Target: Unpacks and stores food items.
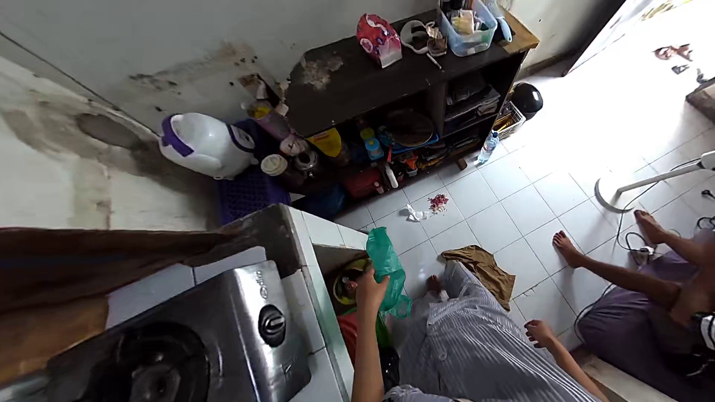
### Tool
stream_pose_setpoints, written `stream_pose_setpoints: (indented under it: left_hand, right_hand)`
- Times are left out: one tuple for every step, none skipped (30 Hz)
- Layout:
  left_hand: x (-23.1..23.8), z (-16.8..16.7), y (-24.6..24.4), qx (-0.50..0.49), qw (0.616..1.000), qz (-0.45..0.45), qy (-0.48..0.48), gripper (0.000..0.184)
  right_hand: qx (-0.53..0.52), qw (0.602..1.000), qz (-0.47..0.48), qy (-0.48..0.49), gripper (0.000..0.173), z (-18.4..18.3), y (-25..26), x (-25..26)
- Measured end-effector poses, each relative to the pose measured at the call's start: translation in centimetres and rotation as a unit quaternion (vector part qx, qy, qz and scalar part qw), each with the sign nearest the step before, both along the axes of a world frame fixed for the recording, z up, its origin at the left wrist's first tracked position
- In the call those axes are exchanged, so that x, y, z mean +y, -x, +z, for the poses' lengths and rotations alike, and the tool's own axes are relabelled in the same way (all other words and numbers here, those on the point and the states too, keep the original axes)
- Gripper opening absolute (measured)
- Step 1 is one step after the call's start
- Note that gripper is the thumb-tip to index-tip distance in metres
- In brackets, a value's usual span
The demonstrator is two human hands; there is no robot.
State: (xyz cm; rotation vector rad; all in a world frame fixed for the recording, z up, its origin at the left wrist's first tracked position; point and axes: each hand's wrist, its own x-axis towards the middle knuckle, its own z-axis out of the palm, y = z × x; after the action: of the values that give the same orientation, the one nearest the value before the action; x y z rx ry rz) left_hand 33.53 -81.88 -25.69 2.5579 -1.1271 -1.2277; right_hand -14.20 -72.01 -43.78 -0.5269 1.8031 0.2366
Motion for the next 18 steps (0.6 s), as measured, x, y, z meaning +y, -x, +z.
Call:
stream_pose_setpoints:
  left_hand:
    - [-0.7,-0.3,-0.2,0.004,1.0,-0.008,-0.005,0.049]
    - [-1.5,-0.7,-0.4,0.008,1.0,-0.018,-0.009,0.048]
    - [-2.4,-1.3,-0.7,0.011,0.999,-0.03,-0.008,0.046]
    - [-3.3,-2.0,-1.0,0.014,0.999,-0.042,-0.006,0.046]
    - [-4.3,-2.6,-1.2,0.015,0.998,-0.052,-0.006,0.046]
    - [-5.4,-3.2,-1.4,0.015,0.998,-0.063,-0.003,0.045]
    - [-6.6,-3.5,-1.5,0.011,0.997,-0.078,-0.002,0.045]
    - [-7.9,-3.6,-1.5,0.007,0.995,-0.095,-0.001,0.043]
    - [-9.3,-3.5,-1.5,0.0,0.994,-0.113,0.0,0.041]
    - [-10.9,-3.2,-1.6,-0.007,0.992,-0.129,0.001,0.04]
    - [-12.6,-3.0,-1.8,-0.014,0.99,-0.143,0.005,0.039]
    - [-14.4,-2.8,-1.9,-0.02,0.988,-0.151,0.01,0.039]
    - [-16.1,-2.8,-2.1,-0.021,0.988,-0.149,0.018,0.039]
    - [-17.8,-2.9,-2.5,-0.019,0.99,-0.139,0.032,0.039]
    - [-19.3,-3.2,-2.9,-0.009,0.992,-0.116,0.054,0.039]
    - [-20.8,-3.8,-3.5,0.012,0.993,-0.082,0.082,0.039]
    - [-22.2,-4.5,-4.0,0.044,0.992,-0.037,0.114,0.039]
    - [-23.6,-5.6,-4.5,0.087,0.985,0.021,0.146,0.038]
  right_hand:
    - [-0.005,1.0,0.005,-0.006,0.037,0.3,-0.8,-0.3]
    - [-0.012,1.0,0.015,-0.011,0.037,0.4,-1.7,-0.9]
    - [-0.019,0.999,0.029,-0.013,0.038,0.3,-2.6,-1.6]
    - [-0.026,0.998,0.047,-0.011,0.038,0.0,-3.5,-2.6]
    - [-0.032,0.997,0.067,-0.007,0.038,-0.3,-4.2,-3.8]
    - [-0.038,0.995,0.089,0.0,0.038,-0.8,-4.8,-5.2]
    - [-0.044,0.992,0.114,0.007,0.038,-1.2,-5.3,-6.6]
    - [-0.049,0.99,0.134,0.014,0.038,-1.7,-5.7,-8.1]
    - [-0.053,0.988,0.142,0.024,0.038,-2.5,-5.9,-9.6]
    - [-0.055,0.988,0.137,0.036,0.037,-3.2,-6.2,-11.1]
    - [-0.057,0.99,0.122,0.048,0.036,-3.3,-6.6,-12.8]
    - [-0.056,0.991,0.106,0.058,0.036,-3.1,-7.1,-14.7]
    - [-0.054,0.992,0.095,0.062,0.036,-3.0,-7.4,-16.6]
    - [-0.048,0.993,0.087,0.065,0.036,-2.7,-7.9,-18.3]
    - [-0.043,0.993,0.08,0.068,0.036,-2.1,-8.4,-20.0]
    - [-0.041,0.993,0.078,0.072,0.036,-1.6,-9.0,-21.6]
    - [-0.042,0.993,0.075,0.077,0.036,-1.0,-9.5,-23.2]
    - [-0.045,0.993,0.07,0.083,0.035,-0.5,-10.1,-24.7]
